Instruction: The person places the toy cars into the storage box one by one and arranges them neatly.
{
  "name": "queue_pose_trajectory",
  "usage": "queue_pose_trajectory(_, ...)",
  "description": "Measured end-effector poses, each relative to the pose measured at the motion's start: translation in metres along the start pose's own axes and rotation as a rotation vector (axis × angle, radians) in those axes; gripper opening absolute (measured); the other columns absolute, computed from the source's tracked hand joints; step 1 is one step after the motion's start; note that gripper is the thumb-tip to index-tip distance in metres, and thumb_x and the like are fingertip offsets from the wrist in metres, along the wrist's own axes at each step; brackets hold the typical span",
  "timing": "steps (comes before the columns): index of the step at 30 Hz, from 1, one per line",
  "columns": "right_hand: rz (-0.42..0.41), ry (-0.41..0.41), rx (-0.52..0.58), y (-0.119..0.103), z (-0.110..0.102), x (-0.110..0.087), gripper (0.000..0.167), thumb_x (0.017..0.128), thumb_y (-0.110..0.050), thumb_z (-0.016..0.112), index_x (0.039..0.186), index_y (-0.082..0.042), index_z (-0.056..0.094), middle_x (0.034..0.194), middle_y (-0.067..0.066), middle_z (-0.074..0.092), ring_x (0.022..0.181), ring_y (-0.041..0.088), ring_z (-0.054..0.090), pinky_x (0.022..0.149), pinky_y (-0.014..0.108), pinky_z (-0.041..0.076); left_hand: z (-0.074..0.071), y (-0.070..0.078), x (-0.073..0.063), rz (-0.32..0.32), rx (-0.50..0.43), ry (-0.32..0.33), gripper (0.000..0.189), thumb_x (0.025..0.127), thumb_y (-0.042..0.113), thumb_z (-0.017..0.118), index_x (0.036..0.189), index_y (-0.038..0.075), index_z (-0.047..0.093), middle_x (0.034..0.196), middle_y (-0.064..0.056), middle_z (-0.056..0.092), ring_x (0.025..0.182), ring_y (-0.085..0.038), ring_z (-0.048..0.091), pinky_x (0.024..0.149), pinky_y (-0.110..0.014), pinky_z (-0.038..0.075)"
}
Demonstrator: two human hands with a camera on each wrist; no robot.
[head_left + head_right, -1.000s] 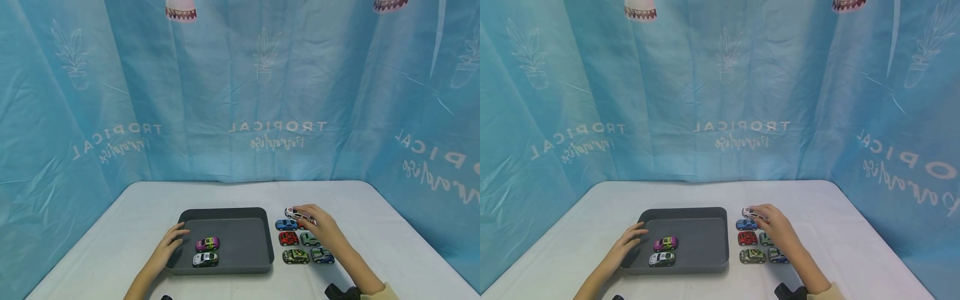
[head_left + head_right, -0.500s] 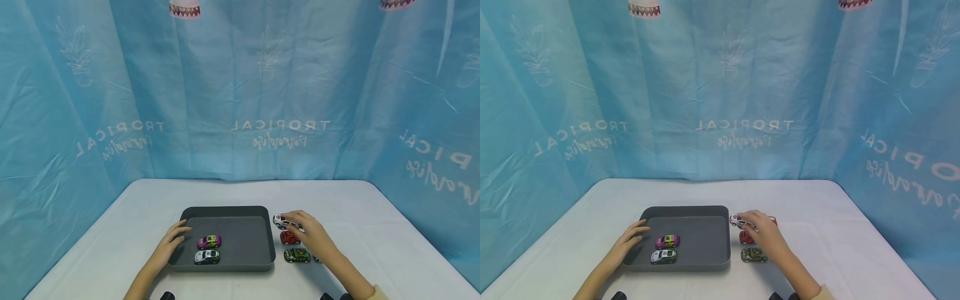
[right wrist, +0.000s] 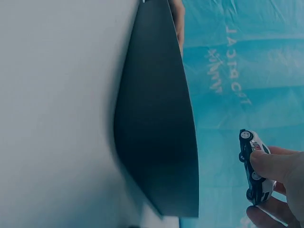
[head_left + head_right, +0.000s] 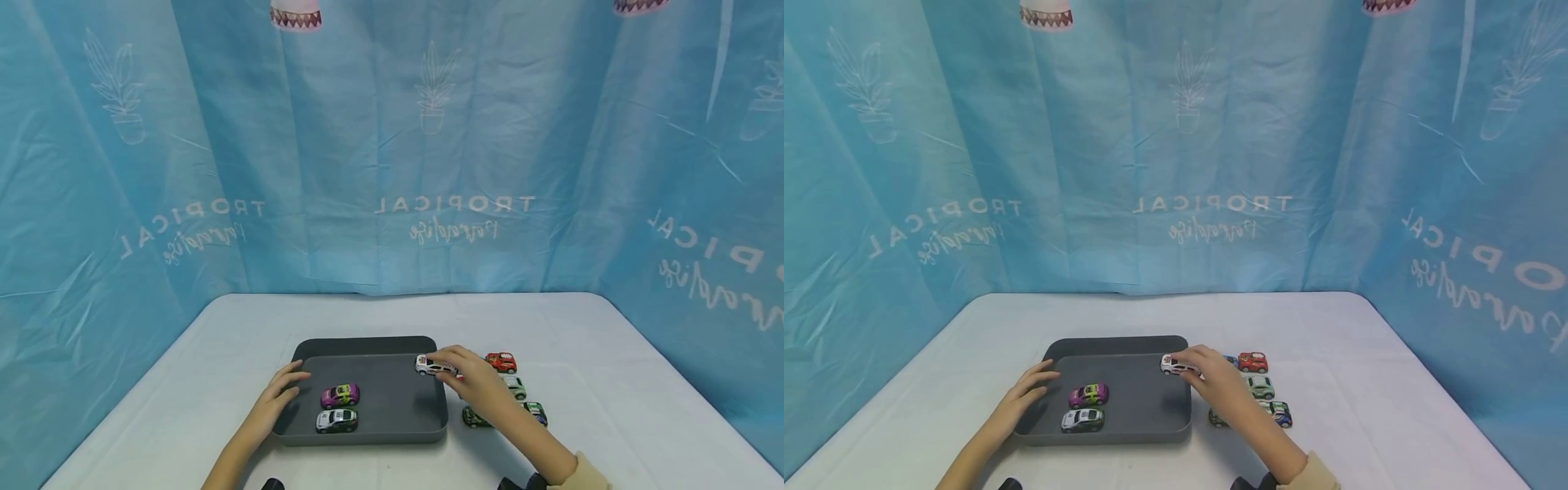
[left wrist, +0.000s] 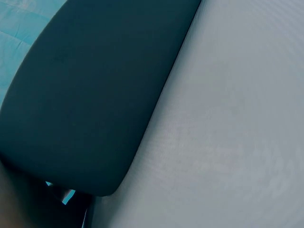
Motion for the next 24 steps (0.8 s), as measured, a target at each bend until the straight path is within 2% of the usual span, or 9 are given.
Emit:
queue_pose_trajectory(14, -0.089, -0.104, 0.022, -0.035, 0.035, 0.025, 0.031, 0.082, -0.020, 0.064, 0.112, -0.026, 0.061, 0.108, -0.008, 0.061, 0.093, 0.008, 0.061, 0.073, 0.022, 0.053, 0.000, -0.001, 0.000, -0.008, -0.001, 0.001, 0.031, 0.093, 0.010, 0.040, 0.120, 0.003, 0.054, 0.147, -0.014, 0.025, 0.138, -0.043, 0.008, 0.105, -0.067, 0.005)
queue_pose_trajectory(19, -0.071, -0.146, 0.042, -0.049, 0.048, 0.035, 0.031, 0.083, -0.022, 0.063, 0.114, -0.027, 0.060, 0.112, -0.009, 0.060, 0.098, 0.009, 0.061, 0.077, 0.025, 0.053, 0.000, -0.002, 0.000, -0.003, -0.004, 0.001, 0.031, 0.093, 0.010, 0.041, 0.120, 0.003, 0.055, 0.147, -0.014, 0.025, 0.138, -0.042, 0.008, 0.105, -0.067, 0.006)
queue_pose_trajectory(24, -0.067, -0.152, 0.073, -0.059, 0.058, 0.045, 0.030, 0.084, -0.023, 0.062, 0.114, -0.027, 0.060, 0.112, -0.008, 0.060, 0.099, 0.008, 0.061, 0.079, 0.023, 0.052, 0.001, -0.002, 0.001, 0.000, -0.004, -0.001, 0.031, 0.093, 0.010, 0.041, 0.119, 0.003, 0.055, 0.147, -0.014, 0.026, 0.138, -0.042, 0.009, 0.105, -0.067, 0.006)
Point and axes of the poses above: each hand's wrist, its own x-axis towards the middle knuckle, its own z-axis out of the palm, y = z × x, the point moved 2 cm from there along x, towards the middle knuckle
